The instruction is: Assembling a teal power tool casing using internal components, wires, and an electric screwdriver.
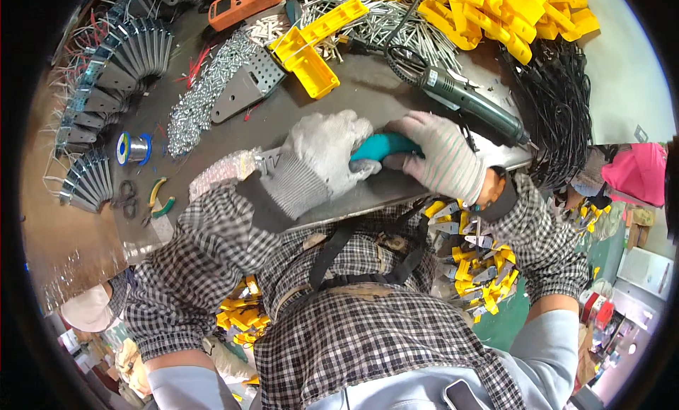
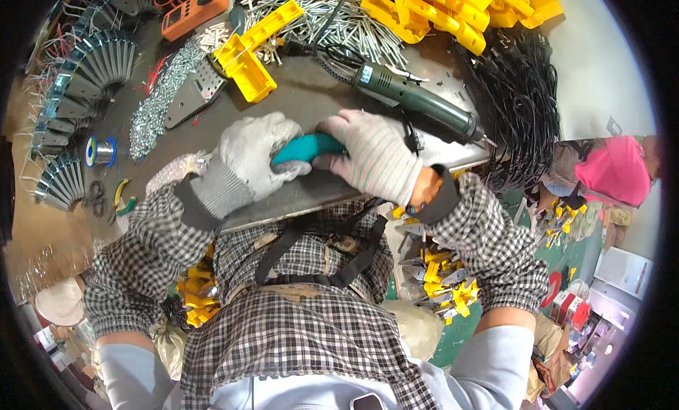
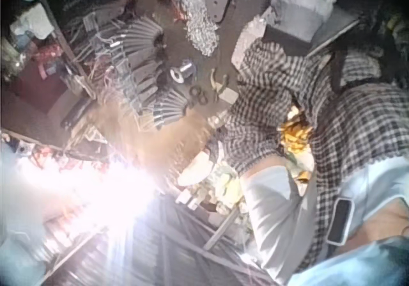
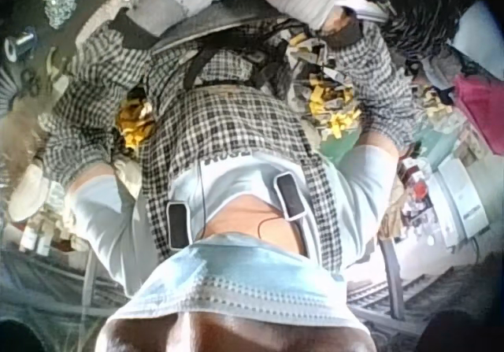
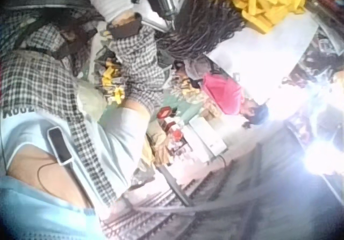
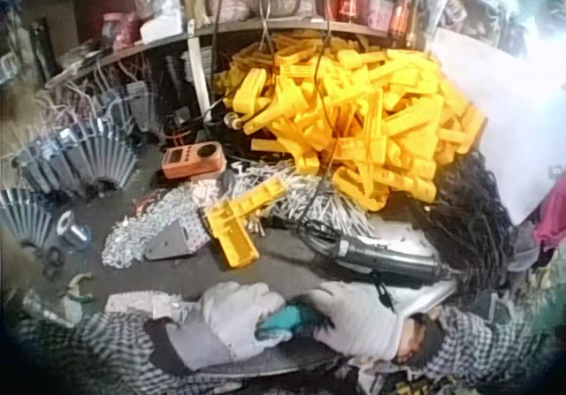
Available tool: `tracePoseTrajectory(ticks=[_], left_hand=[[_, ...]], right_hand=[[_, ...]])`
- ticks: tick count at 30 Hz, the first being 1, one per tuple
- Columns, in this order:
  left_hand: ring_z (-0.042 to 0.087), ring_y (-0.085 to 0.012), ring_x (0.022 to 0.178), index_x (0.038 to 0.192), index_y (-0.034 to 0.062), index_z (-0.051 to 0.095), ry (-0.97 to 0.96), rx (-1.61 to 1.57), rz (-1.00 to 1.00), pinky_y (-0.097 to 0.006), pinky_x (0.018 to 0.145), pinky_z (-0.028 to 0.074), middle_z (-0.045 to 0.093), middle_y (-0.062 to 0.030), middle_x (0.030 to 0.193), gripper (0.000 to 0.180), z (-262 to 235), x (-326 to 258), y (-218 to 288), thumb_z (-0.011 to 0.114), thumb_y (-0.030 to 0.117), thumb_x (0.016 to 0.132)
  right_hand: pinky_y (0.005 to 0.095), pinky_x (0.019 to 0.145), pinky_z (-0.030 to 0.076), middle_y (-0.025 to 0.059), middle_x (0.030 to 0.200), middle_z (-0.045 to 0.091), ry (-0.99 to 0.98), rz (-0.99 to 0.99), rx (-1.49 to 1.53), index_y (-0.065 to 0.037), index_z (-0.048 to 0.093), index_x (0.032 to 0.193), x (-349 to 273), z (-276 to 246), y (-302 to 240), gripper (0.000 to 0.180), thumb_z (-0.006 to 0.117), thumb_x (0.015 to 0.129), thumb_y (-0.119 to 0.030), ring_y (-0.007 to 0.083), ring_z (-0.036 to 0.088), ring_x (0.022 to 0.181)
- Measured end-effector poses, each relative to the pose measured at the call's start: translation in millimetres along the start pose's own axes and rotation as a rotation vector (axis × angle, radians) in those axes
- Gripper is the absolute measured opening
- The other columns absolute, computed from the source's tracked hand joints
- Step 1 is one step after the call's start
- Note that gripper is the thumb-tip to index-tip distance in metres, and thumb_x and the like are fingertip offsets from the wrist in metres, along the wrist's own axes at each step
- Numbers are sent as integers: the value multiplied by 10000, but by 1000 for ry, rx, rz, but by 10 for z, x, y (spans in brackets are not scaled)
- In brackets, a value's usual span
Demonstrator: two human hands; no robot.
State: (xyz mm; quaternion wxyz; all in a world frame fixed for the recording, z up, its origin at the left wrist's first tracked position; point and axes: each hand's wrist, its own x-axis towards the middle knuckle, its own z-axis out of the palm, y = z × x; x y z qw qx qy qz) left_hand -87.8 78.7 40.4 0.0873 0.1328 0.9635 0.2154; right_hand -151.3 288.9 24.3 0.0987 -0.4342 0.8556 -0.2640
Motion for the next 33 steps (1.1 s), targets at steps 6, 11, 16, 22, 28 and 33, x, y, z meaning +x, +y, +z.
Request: tracePoseTrajectory(ticks=[6, 11, 16, 22, 28, 33], left_hand=[[631, -340, 826, 961, 88, 610, -112, 12, 121, -449, 741, 470, 639, -118, 835, 333, -175, -169, 141, 740, 307, 747], [619, -322, 799, 965, 62, 592, -29, 73, 110, -422, 755, 448, 628, -102, 820, 393, -291, -319, 296, 759, 322, 722], [620, -343, 822, 1013, 43, 611, -144, -141, 89, -448, 809, 462, 636, -120, 859, 461, -458, -425, 247, 788, 322, 690], [619, -315, 776, 1028, -6, 622, -59, -79, 125, -454, 819, 477, 637, -117, 834, 525, -391, -571, 254, 797, 321, 658], [619, -293, 746, 1023, -15, 624, -71, -59, 101, -446, 805, 485, 638, -104, 810, 530, -374, -605, 267, 796, 320, 649], [621, -293, 740, 1001, 34, 643, -1, -203, 23, -393, 783, 494, 658, -98, 842, 456, -349, -584, 222, 787, 335, 689]], right_hand=[[413, 800, 507, 171, 937, 620, 28, 87, 205, -33, 608, 1077, -210, -181, -247, 465, 772, 749, -318, 361, 623, 897], [379, 779, 516, 174, 864, 650, -134, 324, 591, -5, 608, 1087, -350, -295, -221, 500, 793, 756, -331, 330, 661, 828], [379, 795, 518, 144, 960, 649, -110, 143, 546, -26, 603, 1121, -432, -265, -231, 561, 826, 732, -362, 326, 650, 878], [388, 800, 517, 122, 1016, 639, -169, 39, 583, -49, 605, 1131, -298, -263, -289, 542, 811, 745, -370, 325, 642, 912], [371, 773, 512, 100, 972, 653, -108, 0, 615, -56, 631, 1082, -260, -118, -292, 503, 826, 727, -354, 308, 641, 876], [358, 761, 513, 95, 964, 666, -106, 8, 620, -61, 653, 1042, -224, -119, -270, 457, 838, 708, -311, 286, 648, 857]])
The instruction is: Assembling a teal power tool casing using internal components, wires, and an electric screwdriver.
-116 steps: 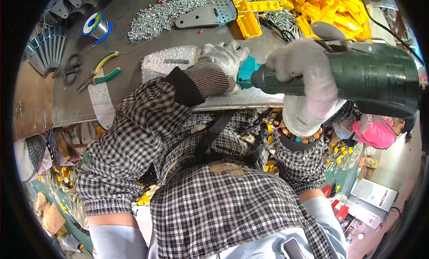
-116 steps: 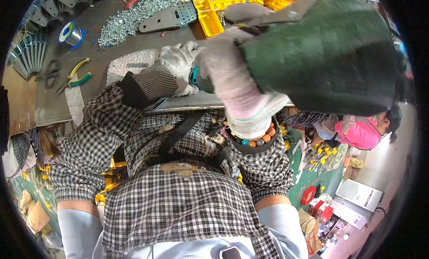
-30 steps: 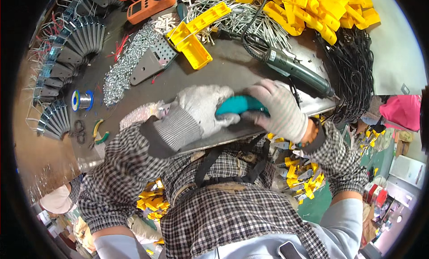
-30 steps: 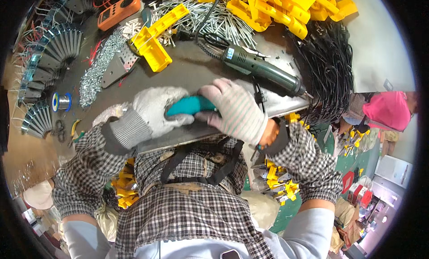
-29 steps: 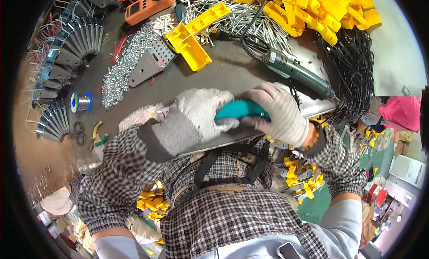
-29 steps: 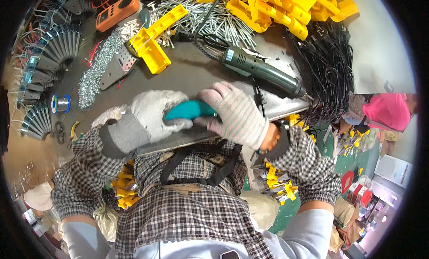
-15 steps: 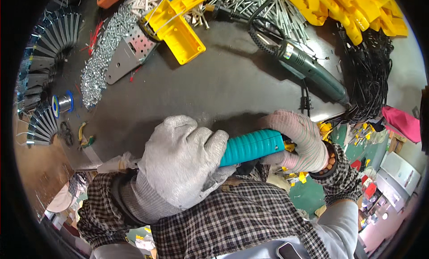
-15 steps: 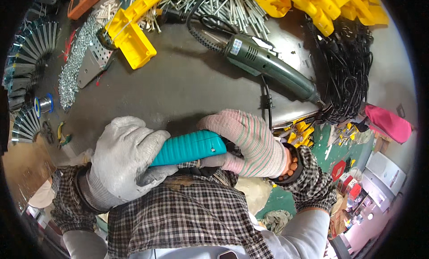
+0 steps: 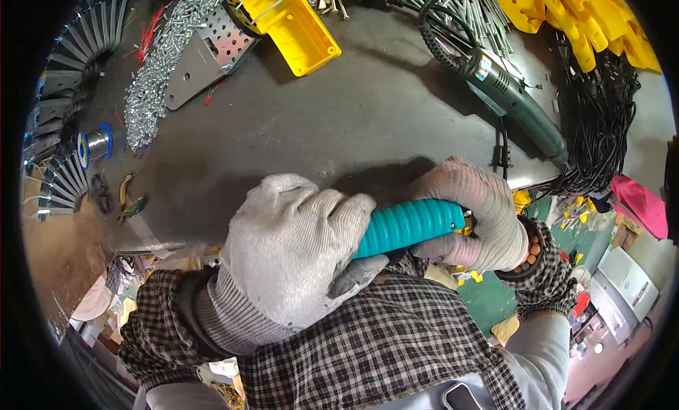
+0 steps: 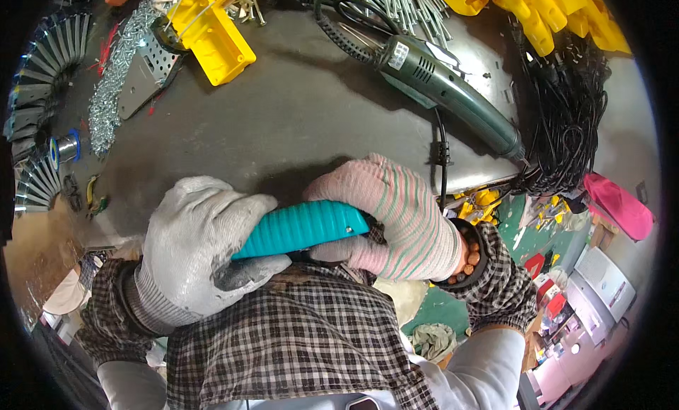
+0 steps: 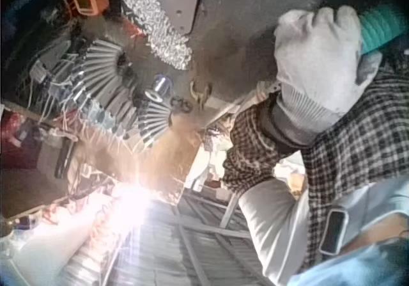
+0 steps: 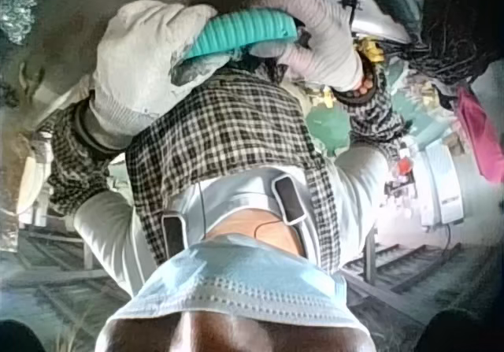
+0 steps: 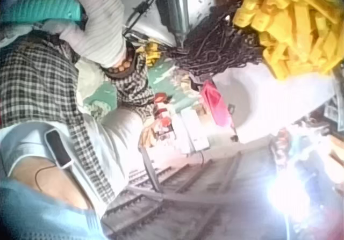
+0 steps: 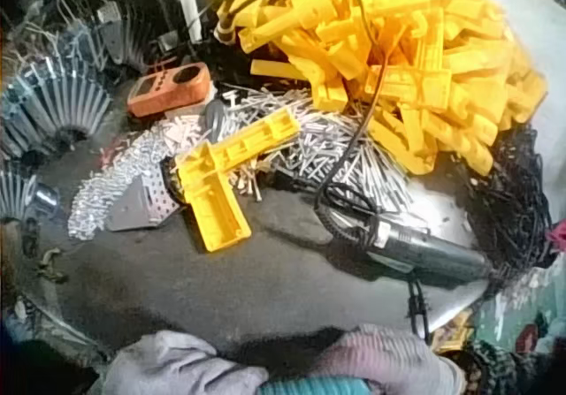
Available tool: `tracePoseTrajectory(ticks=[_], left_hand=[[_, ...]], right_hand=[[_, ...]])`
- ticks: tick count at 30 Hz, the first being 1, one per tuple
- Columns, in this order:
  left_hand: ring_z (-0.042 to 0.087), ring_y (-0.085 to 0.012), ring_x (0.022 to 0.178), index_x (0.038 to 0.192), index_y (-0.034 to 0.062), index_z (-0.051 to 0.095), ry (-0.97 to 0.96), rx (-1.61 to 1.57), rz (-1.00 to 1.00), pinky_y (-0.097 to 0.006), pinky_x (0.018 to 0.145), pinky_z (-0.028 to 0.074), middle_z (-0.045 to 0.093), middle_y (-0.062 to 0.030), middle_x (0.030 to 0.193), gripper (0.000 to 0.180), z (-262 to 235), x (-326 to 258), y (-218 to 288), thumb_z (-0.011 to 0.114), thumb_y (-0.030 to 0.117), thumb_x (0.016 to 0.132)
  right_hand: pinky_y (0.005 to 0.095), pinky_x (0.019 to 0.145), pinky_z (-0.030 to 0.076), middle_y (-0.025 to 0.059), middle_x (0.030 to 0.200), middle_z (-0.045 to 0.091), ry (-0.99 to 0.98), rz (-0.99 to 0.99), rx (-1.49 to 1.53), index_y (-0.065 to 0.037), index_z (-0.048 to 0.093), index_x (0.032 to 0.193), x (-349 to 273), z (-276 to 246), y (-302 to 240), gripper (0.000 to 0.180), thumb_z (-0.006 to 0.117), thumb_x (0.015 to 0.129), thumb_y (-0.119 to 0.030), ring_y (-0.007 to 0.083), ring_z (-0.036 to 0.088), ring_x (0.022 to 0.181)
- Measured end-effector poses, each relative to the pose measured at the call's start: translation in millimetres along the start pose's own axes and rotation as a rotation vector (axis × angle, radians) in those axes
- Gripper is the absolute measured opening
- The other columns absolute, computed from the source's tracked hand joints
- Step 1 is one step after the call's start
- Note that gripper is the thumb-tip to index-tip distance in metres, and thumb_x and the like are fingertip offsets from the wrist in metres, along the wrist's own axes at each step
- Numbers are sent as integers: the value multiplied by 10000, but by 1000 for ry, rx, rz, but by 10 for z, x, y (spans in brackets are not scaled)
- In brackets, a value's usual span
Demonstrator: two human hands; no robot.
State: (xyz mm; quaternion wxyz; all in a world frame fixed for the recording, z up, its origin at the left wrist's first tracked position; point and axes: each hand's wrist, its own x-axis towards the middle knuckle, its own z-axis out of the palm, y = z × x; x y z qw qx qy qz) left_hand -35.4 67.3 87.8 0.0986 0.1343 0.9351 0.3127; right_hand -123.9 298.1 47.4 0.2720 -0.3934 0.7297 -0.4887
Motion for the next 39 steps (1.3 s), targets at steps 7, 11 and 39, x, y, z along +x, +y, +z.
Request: tracePoseTrajectory(ticks=[7, 11, 39], left_hand=[[646, -349, 757, 1001, 42, 641, -274, -207, -252, -402, 702, 504, 652, -152, 815, 324, 38, 392, -172, 713, 309, 832], [650, -266, 730, 999, 39, 646, -341, -182, -335, -374, 696, 495, 655, -129, 795, 364, 78, 549, -320, 701, 369, 856], [636, -207, 747, 1008, 60, 688, -362, -22, -357, -370, 725, 500, 684, -132, 837, 425, 132, 729, -260, 649, 469, 899]], right_hand=[[369, 808, 518, 127, 975, 659, 109, 149, -251, -62, 640, 1097, 141, -94, -17, 440, 795, 732, -253, 299, 652, 904], [431, 898, 470, 128, 1114, 610, 506, 199, -1042, -104, 602, 1222, -79, -449, -31, 590, 800, 683, -239, 340, 574, 1057], [436, 798, 444, 164, 1063, 587, 605, -489, 1040, 23, 534, 1181, 311, -219, -490, 843, 479, 814, -735, 291, 558, 819]])
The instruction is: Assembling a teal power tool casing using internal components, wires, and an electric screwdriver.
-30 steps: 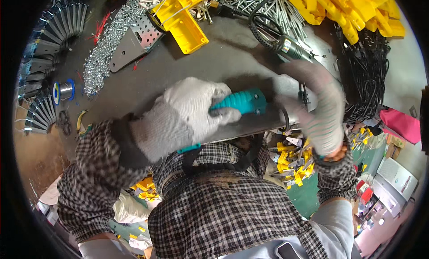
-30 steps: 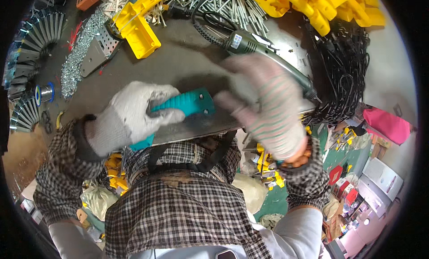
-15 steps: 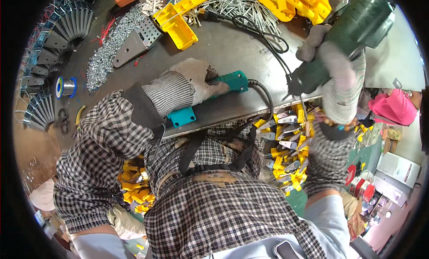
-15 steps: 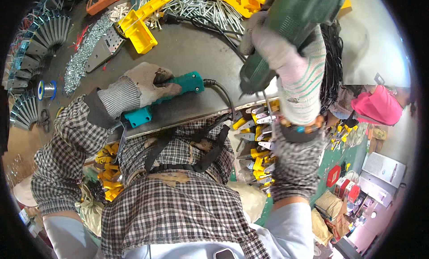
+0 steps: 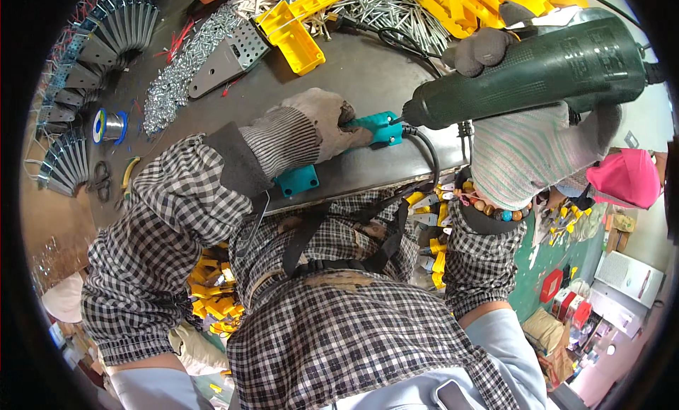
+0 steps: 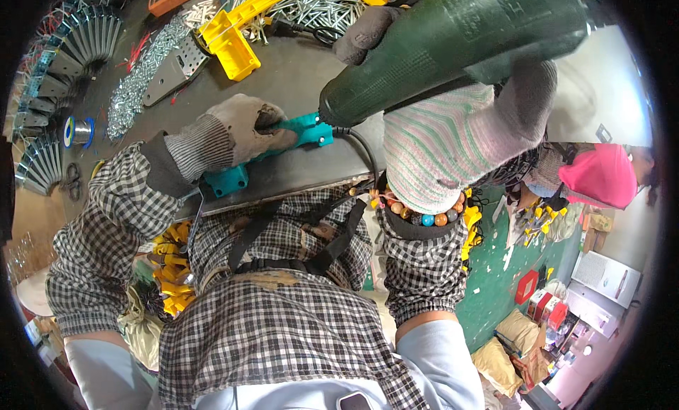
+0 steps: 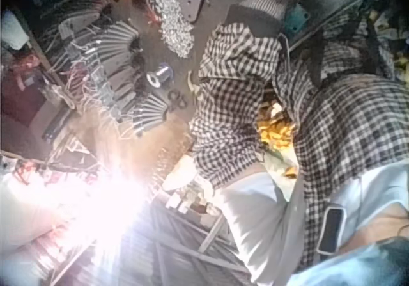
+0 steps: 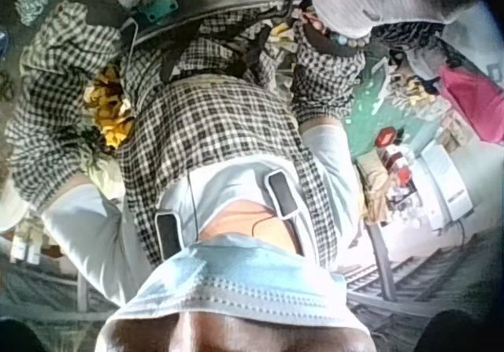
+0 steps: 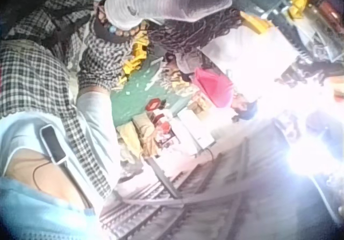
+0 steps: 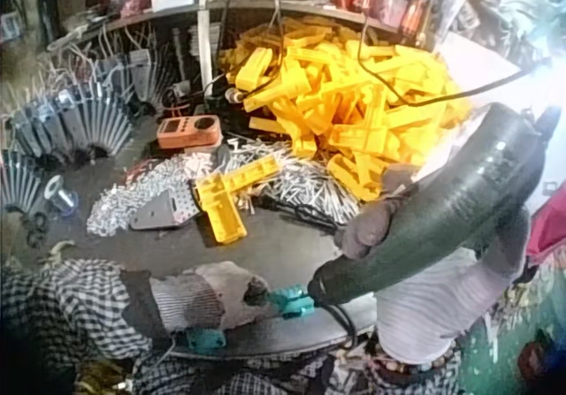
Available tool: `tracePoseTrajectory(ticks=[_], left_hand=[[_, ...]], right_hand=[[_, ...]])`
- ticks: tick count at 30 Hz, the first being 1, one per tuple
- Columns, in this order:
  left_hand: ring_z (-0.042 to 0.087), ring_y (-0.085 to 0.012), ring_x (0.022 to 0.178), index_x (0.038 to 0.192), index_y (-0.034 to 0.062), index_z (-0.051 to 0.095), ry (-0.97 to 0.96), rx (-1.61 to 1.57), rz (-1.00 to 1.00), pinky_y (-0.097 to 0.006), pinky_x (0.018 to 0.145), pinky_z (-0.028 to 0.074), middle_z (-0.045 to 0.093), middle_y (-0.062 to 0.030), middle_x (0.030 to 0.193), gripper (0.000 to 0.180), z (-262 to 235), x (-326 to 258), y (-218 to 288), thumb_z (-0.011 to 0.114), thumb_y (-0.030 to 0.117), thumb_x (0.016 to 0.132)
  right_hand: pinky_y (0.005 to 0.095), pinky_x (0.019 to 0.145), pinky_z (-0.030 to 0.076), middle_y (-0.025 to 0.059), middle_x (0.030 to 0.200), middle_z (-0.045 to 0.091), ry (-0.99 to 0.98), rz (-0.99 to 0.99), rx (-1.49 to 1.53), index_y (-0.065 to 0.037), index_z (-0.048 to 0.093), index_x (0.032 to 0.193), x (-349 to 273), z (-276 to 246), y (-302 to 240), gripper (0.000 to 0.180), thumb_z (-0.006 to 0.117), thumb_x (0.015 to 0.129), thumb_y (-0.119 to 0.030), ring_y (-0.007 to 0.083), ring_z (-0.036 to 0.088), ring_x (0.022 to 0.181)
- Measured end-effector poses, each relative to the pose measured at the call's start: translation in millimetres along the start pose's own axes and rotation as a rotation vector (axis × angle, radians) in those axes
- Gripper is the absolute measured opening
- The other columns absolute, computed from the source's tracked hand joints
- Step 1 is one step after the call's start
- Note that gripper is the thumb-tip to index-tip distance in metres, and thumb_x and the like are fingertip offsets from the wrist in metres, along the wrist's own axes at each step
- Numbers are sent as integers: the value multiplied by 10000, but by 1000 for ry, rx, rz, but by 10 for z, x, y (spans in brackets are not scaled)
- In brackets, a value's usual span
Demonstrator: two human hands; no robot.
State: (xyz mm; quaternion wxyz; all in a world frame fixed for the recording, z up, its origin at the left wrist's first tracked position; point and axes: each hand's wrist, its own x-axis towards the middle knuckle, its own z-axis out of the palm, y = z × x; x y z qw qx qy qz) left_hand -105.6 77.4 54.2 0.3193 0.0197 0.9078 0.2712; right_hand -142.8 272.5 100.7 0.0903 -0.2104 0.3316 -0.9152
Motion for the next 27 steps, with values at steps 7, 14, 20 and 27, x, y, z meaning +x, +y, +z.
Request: tracePoseTrajectory(ticks=[7, 14, 20, 27], left_hand=[[657, -222, 743, 1025, 82, 697, 16, 38, 1, -376, 713, 517, 691, -127, 837, 404, 7, 17, 14, 644, 463, 902], [668, -224, 735, 1036, 98, 704, -32, 53, -35, -380, 686, 526, 690, -117, 813, 416, -34, -56, 21, 637, 485, 897], [672, -230, 730, 1033, 108, 713, -10, 94, -27, -384, 684, 526, 693, -119, 804, 436, 1, -10, 8, 635, 511, 888], [672, -267, 718, 984, 98, 724, 27, 115, 23, -409, 677, 523, 691, -140, 786, 417, 69, 37, -25, 627, 493, 892]], right_hand=[[436, 673, 499, 164, 919, 616, -46, -70, -109, -4, 556, 1136, 36, -173, 87, 833, 533, 790, -761, 327, 607, 761], [381, 719, 462, 51, 811, 565, 1, -116, -351, -69, 543, 1090, -257, -46, 259, 377, 658, 821, -306, 220, 523, 667], [367, 594, 430, 36, 693, 526, 16, -274, -729, -85, 524, 987, -267, 1, 359, 214, 672, 833, -78, 163, 466, 527], [350, 587, 425, 44, 686, 514, 186, -306, -646, -59, 519, 976, -296, 37, 463, 205, 658, 825, -65, 166, 470, 546]])
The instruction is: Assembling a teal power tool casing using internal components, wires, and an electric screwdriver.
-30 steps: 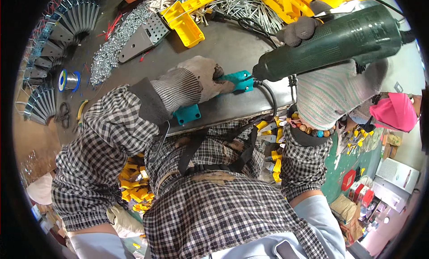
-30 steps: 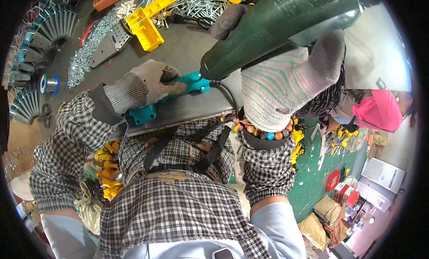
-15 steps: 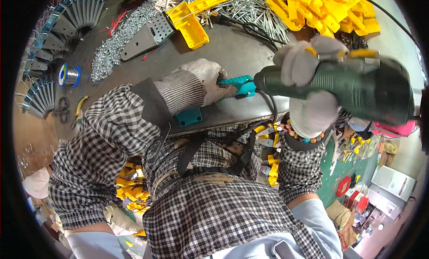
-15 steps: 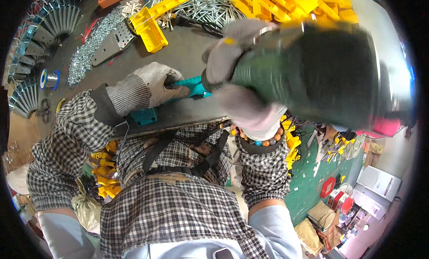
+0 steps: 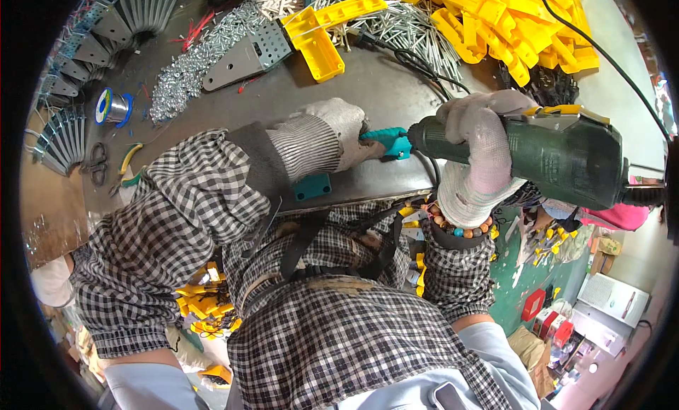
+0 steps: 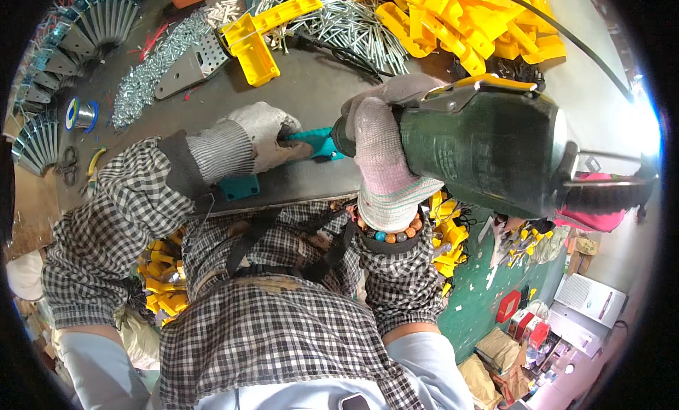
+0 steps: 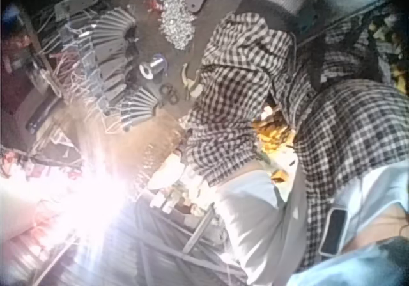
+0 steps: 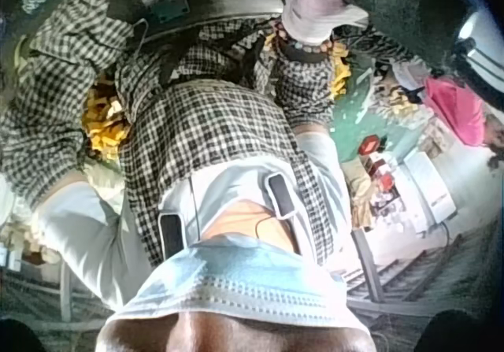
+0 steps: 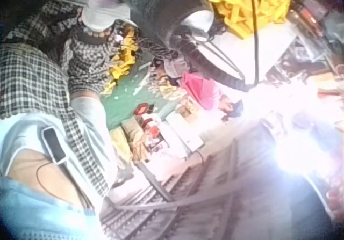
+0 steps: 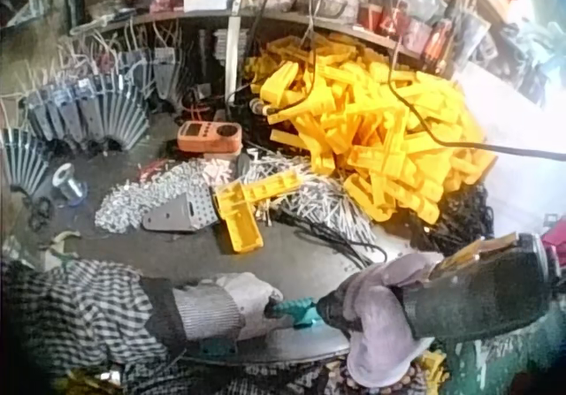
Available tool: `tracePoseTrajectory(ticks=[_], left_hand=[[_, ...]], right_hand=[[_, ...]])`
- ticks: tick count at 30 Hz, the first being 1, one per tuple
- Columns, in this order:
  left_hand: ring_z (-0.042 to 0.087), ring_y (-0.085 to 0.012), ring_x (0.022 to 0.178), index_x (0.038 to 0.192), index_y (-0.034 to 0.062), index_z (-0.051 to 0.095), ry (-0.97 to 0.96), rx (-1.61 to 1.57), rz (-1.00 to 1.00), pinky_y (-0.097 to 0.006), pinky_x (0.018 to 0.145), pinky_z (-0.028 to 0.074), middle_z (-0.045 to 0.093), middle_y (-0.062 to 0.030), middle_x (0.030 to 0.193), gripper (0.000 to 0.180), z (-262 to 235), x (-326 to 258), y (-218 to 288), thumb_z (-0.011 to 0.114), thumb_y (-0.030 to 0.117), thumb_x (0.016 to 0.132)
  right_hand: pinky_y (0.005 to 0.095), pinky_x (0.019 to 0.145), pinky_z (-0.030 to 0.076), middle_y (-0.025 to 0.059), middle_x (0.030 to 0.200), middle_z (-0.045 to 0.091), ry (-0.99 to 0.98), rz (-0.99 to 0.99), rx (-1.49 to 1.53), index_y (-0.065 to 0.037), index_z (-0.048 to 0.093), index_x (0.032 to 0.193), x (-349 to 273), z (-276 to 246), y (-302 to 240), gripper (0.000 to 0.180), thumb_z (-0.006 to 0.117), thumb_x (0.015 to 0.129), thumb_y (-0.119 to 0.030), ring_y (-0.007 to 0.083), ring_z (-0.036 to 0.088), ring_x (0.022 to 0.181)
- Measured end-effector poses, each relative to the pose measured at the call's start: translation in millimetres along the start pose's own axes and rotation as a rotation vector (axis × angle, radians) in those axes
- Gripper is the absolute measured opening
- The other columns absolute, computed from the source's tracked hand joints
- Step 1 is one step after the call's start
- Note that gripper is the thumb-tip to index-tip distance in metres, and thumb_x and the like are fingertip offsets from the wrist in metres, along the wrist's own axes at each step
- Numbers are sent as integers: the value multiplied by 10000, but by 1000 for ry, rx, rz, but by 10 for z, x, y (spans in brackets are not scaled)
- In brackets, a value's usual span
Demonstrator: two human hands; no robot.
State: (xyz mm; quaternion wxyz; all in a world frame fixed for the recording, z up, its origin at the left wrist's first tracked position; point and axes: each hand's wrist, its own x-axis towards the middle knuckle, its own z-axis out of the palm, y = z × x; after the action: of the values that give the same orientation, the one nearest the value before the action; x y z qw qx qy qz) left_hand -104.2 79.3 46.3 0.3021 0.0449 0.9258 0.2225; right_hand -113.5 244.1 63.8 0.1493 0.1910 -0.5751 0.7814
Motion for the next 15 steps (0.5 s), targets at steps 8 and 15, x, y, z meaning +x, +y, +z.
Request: tracePoseTrajectory(ticks=[8, 15], left_hand=[[668, -282, 763, 950, 86, 707, -2, -42, 19, -426, 708, 508, 683, -158, 826, 442, -40, -48, -19, 614, 514, 886], [661, -289, 772, 939, 74, 677, 8, -55, -1, -432, 719, 503, 669, -157, 824, 478, 17, 44, -64, 603, 542, 886]], right_hand=[[324, 555, 428, 10, 655, 501, -467, -105, 227, -10, 541, 1130, 219, -149, -335, 367, 698, 858, -201, 154, 472, 513], [353, 631, 445, 18, 807, 551, -173, -72, -45, 1, 464, 1273, 44, -167, -274, 701, 721, 831, -478, 160, 536, 641]])
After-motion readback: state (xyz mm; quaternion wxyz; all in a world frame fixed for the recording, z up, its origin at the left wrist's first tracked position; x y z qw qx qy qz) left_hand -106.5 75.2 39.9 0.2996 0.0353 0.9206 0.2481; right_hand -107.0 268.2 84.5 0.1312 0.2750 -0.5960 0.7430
